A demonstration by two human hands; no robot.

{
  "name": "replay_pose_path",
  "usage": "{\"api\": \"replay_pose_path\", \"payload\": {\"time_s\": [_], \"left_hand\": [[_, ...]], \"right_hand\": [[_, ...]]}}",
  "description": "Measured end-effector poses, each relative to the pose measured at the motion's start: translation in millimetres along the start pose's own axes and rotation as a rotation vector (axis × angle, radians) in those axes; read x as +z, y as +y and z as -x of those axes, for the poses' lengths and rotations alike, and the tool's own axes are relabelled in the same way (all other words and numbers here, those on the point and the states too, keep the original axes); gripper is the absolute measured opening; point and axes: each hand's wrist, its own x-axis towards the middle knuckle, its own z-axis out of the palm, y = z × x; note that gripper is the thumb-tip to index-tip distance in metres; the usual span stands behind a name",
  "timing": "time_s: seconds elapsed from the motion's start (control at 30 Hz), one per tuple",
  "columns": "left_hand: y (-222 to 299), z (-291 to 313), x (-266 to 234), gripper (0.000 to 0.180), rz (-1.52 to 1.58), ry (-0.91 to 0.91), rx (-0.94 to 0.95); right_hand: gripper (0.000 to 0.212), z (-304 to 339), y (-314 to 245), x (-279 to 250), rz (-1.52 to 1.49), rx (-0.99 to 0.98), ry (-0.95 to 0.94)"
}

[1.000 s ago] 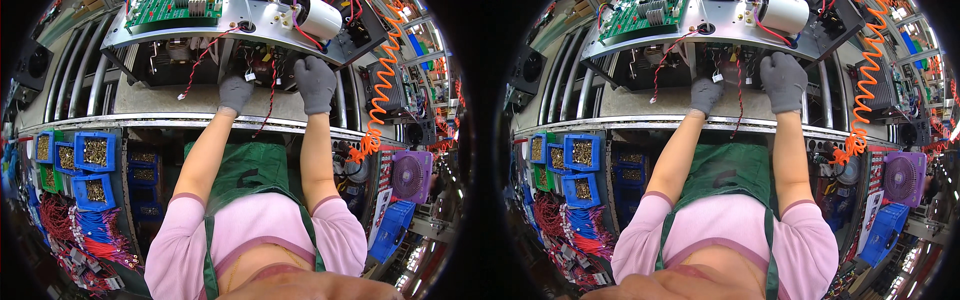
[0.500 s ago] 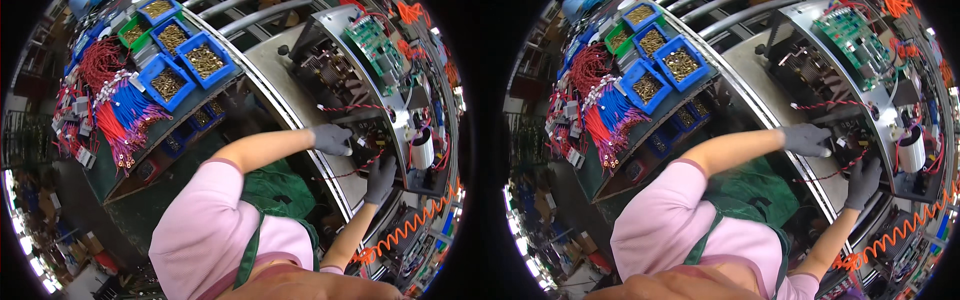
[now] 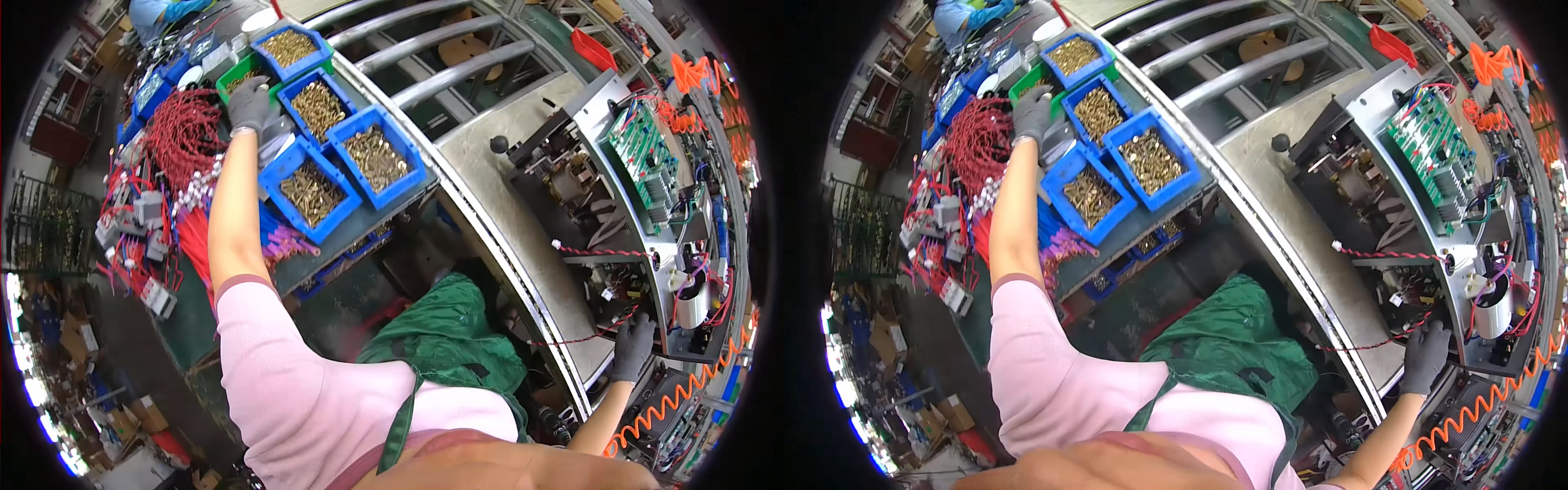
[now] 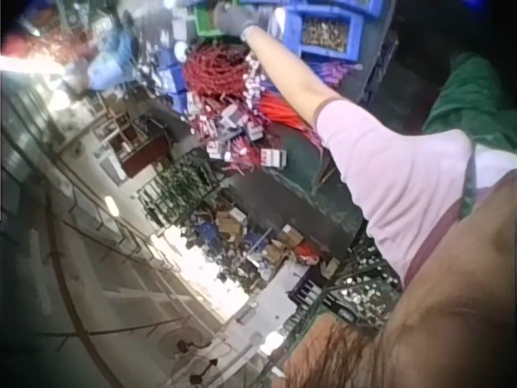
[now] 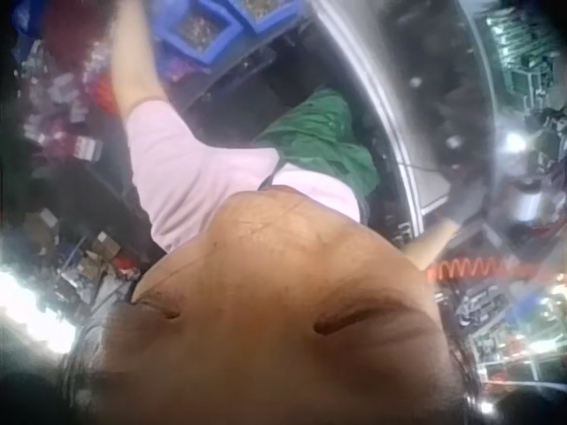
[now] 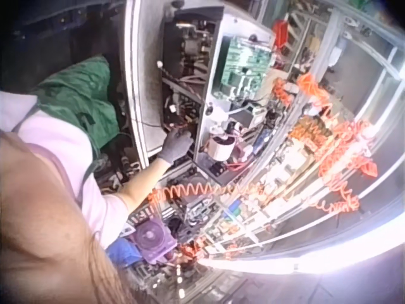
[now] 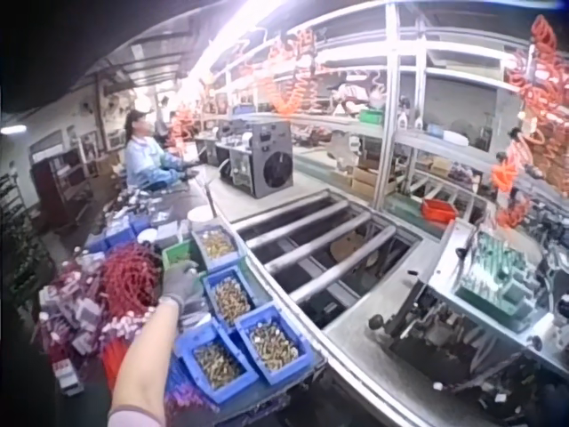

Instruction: Assembling electronic components into a chassis, including wiring a PCB and large capacitors.

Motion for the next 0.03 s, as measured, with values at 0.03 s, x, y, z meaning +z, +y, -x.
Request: {"api": "replay_pose_path", "payload": {"time_s": [0.03], "left_hand": [[4.2, -12.6, -9.1, 0.034, -0.203, -0.091, -0.109]], "right_hand": [[0.030, -1.7, 2.4, 0.5, -0.004, 0.024, -0.025]]}}
